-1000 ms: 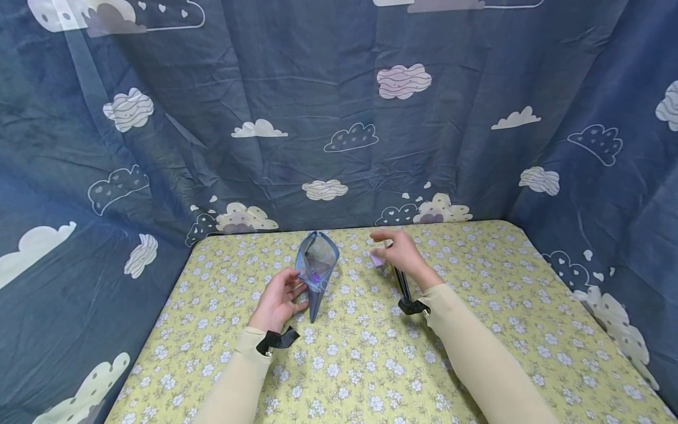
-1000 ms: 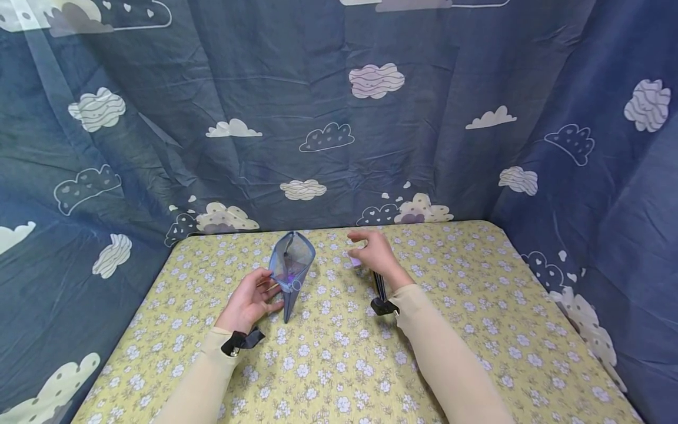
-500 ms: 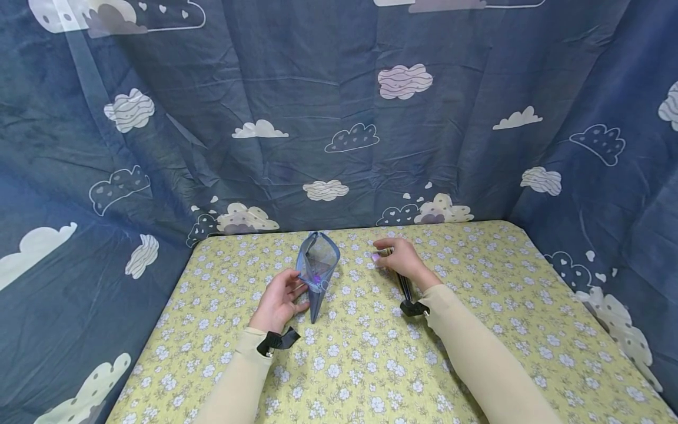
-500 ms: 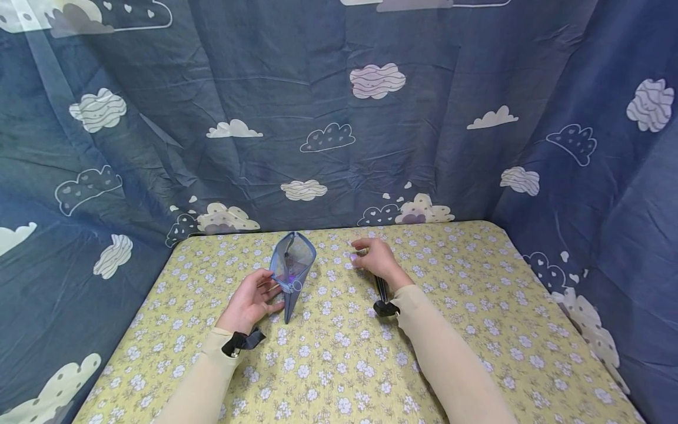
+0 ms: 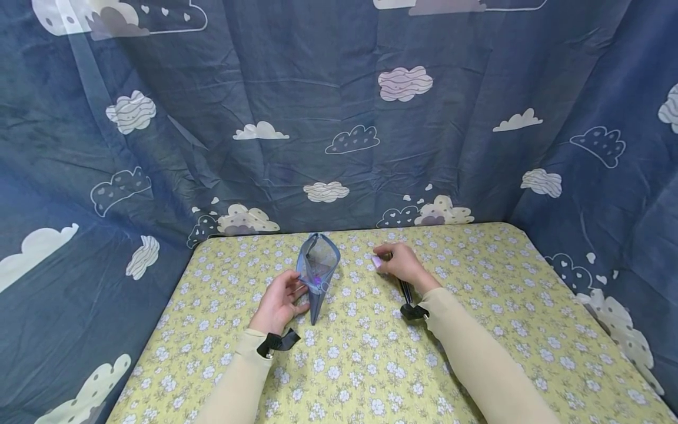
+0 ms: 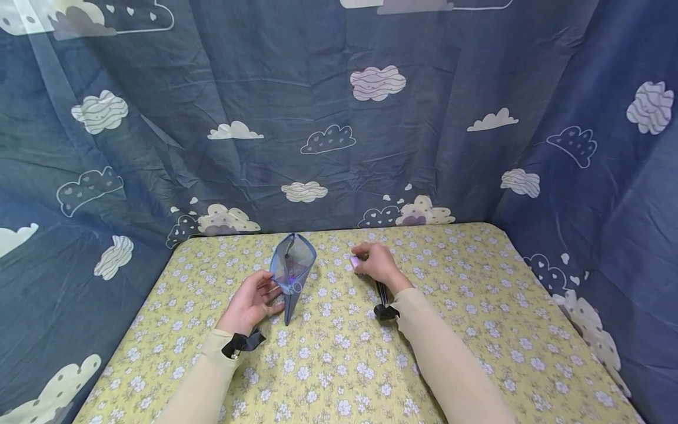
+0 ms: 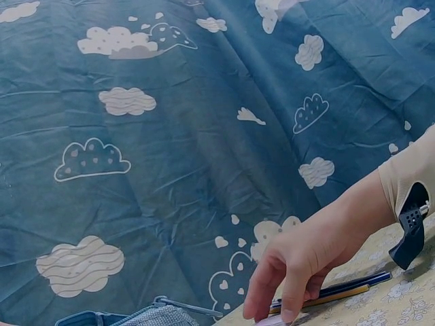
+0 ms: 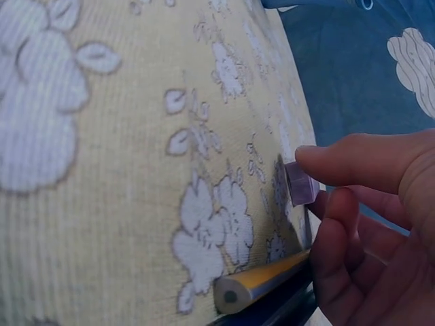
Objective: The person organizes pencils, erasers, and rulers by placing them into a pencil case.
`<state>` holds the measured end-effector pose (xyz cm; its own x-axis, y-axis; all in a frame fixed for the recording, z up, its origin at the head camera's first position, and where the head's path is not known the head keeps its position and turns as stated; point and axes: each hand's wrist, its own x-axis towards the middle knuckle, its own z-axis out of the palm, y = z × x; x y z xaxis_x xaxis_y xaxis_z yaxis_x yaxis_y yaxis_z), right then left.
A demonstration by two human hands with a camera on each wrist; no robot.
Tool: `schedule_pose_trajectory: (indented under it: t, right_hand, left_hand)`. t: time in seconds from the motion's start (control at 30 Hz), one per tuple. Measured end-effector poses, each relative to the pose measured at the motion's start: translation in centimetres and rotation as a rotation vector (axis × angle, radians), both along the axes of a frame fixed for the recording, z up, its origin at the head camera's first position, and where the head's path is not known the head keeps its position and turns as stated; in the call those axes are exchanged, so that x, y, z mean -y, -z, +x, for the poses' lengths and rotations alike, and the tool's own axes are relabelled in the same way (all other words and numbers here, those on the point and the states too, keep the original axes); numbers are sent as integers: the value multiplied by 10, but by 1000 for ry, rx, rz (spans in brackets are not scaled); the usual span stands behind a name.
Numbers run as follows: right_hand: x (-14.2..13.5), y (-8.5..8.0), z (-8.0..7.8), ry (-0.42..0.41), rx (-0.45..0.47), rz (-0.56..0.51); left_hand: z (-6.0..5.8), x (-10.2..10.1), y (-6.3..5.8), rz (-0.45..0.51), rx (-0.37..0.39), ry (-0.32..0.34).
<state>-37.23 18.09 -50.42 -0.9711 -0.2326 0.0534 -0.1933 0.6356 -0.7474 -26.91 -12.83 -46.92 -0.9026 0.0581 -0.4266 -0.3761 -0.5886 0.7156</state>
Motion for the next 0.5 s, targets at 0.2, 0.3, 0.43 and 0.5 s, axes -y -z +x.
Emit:
schedule_pose_trajectory:
  t: [0.2,0.3,0.43,0.5]
  right_hand:
    - [2,3,0,12,-4,20]
    - [3,4,0,8,-9,35]
    - [3,5,-1,3,-19,54]
    - [3,5,-1,-1,-27,60]
  left_hand:
    - [1,0,0,5,2,-2]
    - [1,-1,-1,10,1,-3]
    - [1,-1,-1,10,-1,-5]
    - [1,0,-1,12,4,-8]
